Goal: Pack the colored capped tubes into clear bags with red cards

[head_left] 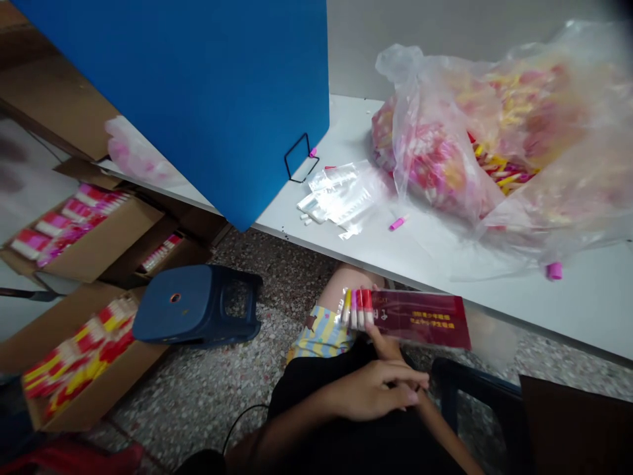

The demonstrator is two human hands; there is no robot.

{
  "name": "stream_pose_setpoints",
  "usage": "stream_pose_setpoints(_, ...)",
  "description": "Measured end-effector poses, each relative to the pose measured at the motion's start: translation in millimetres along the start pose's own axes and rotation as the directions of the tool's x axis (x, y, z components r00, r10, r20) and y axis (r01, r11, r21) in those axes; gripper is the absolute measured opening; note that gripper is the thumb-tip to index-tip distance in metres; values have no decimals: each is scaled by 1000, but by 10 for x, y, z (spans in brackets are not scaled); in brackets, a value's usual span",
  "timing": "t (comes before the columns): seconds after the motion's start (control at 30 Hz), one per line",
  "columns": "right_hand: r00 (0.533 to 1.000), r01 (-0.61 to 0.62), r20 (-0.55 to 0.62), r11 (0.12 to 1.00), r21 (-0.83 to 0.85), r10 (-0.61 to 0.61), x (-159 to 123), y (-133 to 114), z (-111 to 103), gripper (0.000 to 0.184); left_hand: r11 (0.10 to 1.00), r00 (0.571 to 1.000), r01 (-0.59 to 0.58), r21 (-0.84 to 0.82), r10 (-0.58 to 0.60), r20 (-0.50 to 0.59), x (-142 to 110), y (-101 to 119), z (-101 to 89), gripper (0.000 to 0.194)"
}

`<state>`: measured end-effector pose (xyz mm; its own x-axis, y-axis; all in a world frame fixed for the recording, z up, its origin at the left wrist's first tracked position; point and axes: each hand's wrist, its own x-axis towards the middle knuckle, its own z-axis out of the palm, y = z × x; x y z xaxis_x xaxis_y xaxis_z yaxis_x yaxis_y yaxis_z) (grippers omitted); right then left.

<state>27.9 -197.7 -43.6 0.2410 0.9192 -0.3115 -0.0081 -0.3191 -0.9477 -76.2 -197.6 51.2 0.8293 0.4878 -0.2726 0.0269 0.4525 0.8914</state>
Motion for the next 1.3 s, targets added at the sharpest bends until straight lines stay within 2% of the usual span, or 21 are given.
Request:
stream_pose_setpoints(0.07, 991, -25, -126, 994, 109, 39, 155, -57, 70, 51, 987, 998, -55, 150, 49, 42, -99, 99, -94, 36)
stream_pose_setpoints(0.1, 983, -33, -172, 980, 195, 68, 237, -83, 89, 51, 978, 995, -96, 185, 96, 9, -141, 133, -156, 32)
stream_pose_setpoints(0.13, 976, -33, -198, 957, 289, 93, 314, -106, 96, 50, 966, 985, -130, 223, 152, -83, -171, 150, -226, 29)
stream_pose_setpoints(0.17, 974, -26, -198, 927, 374, 107, 381, -127, 92, 49, 948, 951, -147, 283, 213, -222, -189, 149, -303, 27)
stream_pose_setpoints(0.2, 978, -17, -178, 899, 437, 105, 435, -148, 79, 47, 922, 879, -135, 362, 280, -386, -193, 132, -383, 24)
stream_pose_setpoints(0.23, 983, -3, -162, 879, 477, 91, 475, -172, 58, 44, 892, 769, -90, 443, 345, -538, -184, 102, -464, 24)
stream_pose_setpoints(0.27, 986, 16, -152, 868, 496, 68, 502, -200, 35, 42, 865, 661, -32, 501, 394, -639, -167, 66, -540, 32)
stream_pose_setpoints(0.3, 988, 33, -144, 866, 500, 45, 517, -231, 10, 40, 859, 601, 6, 512, 406, -689, -143, 29, -607, 44)
stream_pose_setpoints(0.33, 991, 41, -131, 869, 494, 27, 523, -266, -15, 39, 875, 608, 14, 484, 377, -699, -117, -3, -662, 52)
stream_pose_setpoints(0.43, 997, 38, -72, 895, 445, -7, 511, -358, -75, 32, 964, 792, -26, 264, 181, -583, -56, -53, -743, 41)
stream_pose_setpoints(0.47, 998, 34, -65, 904, 426, -7, 508, -374, -92, 29, 980, 833, -32, 199, 136, -536, -47, -56, -748, 37)
stream_pose_setpoints(0.5, 998, 30, -70, 913, 407, -1, 507, -380, -107, 28, 988, 855, -34, 153, 108, -507, -42, -56, -745, 36)
stream_pose_setpoints(0.63, 990, 21, -136, 929, 370, 31, 528, -347, -158, 31, 997, 889, -30, 78, 62, -454, -34, -76, -706, 35)
stream_pose_setpoints(0.7, 989, 37, -148, 932, 361, 18, 531, -352, -172, 32, 997, 872, -28, 66, 57, -487, -12, -103, -674, 33)
stream_pose_setpoints(0.77, 994, 71, -104, 946, 315, -40, 507, -394, -170, 31, 998, 825, -60, 29, 66, -561, 24, -126, -630, 33)
stream_pose_setpoints(0.87, 988, 91, 103, 977, 193, -113, 417, -483, -137, 37, 986, 726, -159, -44, 86, -682, 86, -140, -567, 37)
stream_pose_setpoints(0.93, 970, 60, 228, 990, 128, -88, 337, -518, -111, 39, 976, 678, -205, -69, 91, -730, 119, -141, -554, 39)
stream_pose_setpoints(0.97, 964, 39, 257, 993, 115, -68, 299, -526, -104, 36, 975, 671, -208, -75, 86, -736, 129, -140, -561, 40)
stream_pose_setpoints(1.13, 935, 30, 347, 990, 139, -77, 196, -552, -182, 30, 980, 721, -199, -20, 133, -680, 125, -81, -658, 51)
stream_pose_setpoints(1.23, 905, 13, 419, 988, 153, -77, 200, -566, -276, 30, 971, 719, -230, 68, 217, -661, 109, -10, -679, 42)
stream_pose_setpoints(1.3, 904, 18, 419, 988, 151, -80, 221, -562, -327, 30, 965, 716, -212, 153, 260, -648, 110, 13, -660, 35)
